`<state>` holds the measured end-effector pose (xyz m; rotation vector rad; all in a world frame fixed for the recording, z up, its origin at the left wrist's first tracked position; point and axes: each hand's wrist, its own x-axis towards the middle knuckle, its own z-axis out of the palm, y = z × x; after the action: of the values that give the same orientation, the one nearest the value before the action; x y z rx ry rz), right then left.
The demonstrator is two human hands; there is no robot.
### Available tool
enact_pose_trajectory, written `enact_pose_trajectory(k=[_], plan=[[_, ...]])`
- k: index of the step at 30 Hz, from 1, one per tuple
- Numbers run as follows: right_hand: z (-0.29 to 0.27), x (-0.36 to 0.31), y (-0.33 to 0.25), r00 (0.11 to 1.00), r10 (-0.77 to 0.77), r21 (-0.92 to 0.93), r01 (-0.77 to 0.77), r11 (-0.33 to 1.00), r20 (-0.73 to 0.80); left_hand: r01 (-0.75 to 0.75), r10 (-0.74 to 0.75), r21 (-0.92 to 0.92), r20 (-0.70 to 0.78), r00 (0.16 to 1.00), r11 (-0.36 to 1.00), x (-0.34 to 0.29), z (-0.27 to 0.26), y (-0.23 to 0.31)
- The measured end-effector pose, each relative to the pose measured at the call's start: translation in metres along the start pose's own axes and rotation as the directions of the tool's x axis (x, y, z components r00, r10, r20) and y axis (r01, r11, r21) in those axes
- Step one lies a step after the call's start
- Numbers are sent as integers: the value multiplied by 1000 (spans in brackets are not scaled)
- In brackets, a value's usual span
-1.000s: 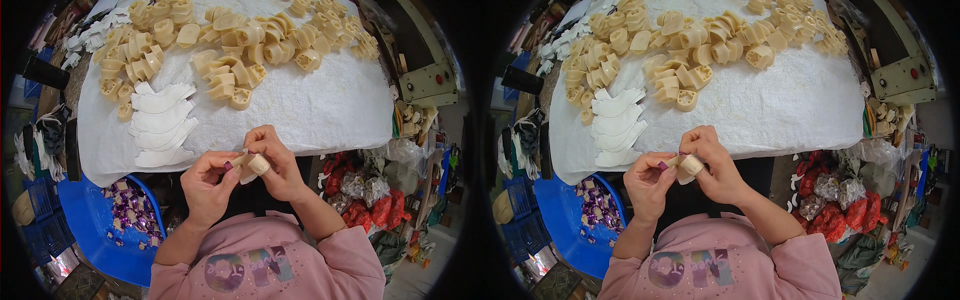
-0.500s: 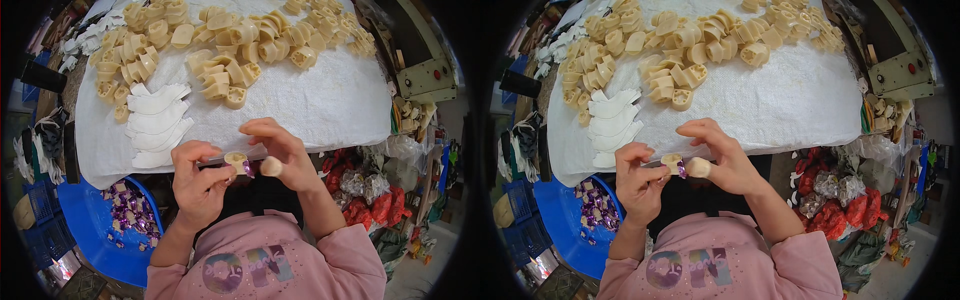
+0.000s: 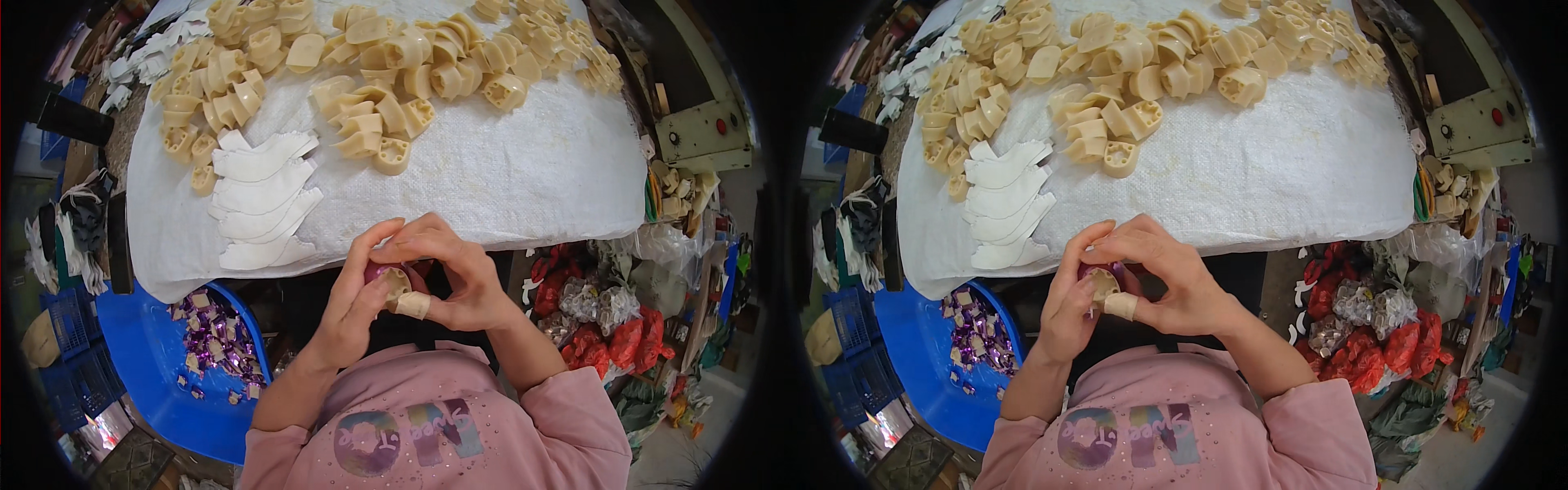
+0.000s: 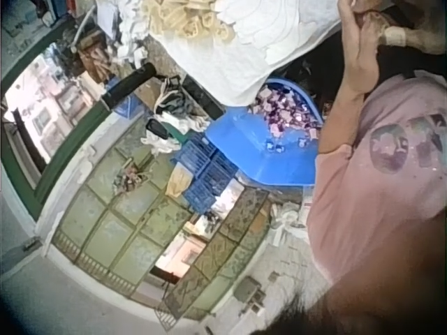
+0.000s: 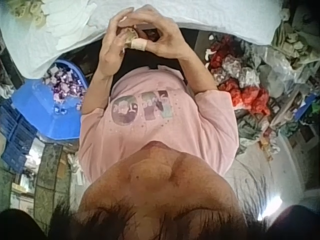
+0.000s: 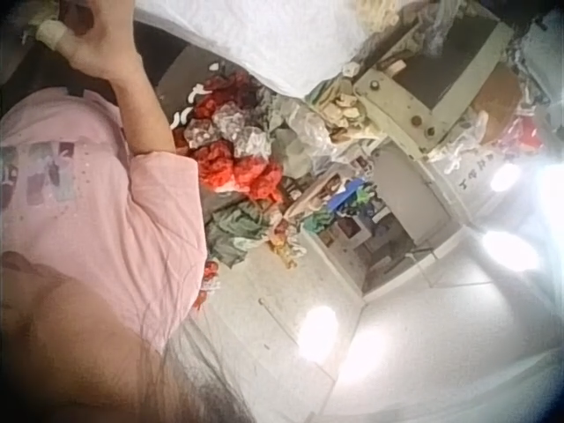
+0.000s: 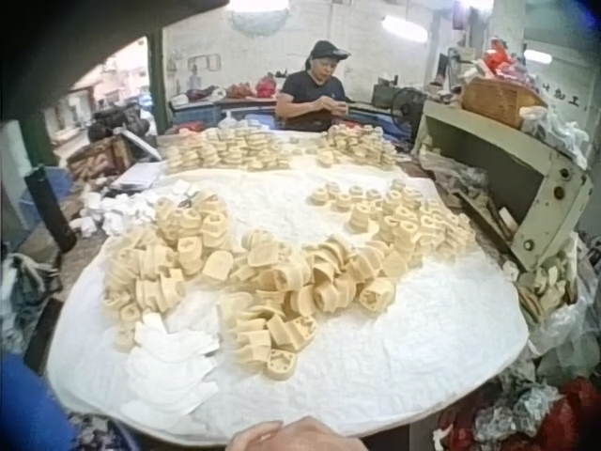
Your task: Inserting decorative purple components into yellow molded shoe soles at a factory workstation.
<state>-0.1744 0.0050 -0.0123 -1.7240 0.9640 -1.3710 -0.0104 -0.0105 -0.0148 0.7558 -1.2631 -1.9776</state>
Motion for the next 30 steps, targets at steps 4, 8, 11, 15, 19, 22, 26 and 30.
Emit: enact_pose_trajectory(k=[4, 8, 11, 15, 19, 22, 26, 30], plan=[[10, -7, 0, 998, 35, -133, -42, 990, -54, -89, 99, 148, -60, 993, 985, -6, 2, -4], [10, -3, 2, 927, 374, 405, -342, 848, -1, 17, -22, -56, -90, 996, 998, -9, 2, -10], [5, 8, -3, 828, 503, 538, -549, 640, 247, -177, 170, -53, -106, 980, 983, -2, 19, -9], [6, 5, 1, 880, 356, 547, -475, 689, 315, -189, 219, 191, -153, 964, 963, -6, 21, -6], [21, -10, 12, 953, 274, 429, -302, 851, 128, -264, 326, 369, -115, 939, 891, -7, 19, -9], [28, -15, 10, 958, 265, 417, -287, 862, 110, -224, 320, 360, -234, 918, 906, -4, 23, -6], [37, -16, 4, 961, 277, 475, -251, 843, 16, -219, 300, 260, -332, 894, 940, 1, 20, -6], [40, -12, 6, 993, 97, 278, -74, 958, -73, -279, 393, 351, -316, 864, 894, 0, 25, -8]])
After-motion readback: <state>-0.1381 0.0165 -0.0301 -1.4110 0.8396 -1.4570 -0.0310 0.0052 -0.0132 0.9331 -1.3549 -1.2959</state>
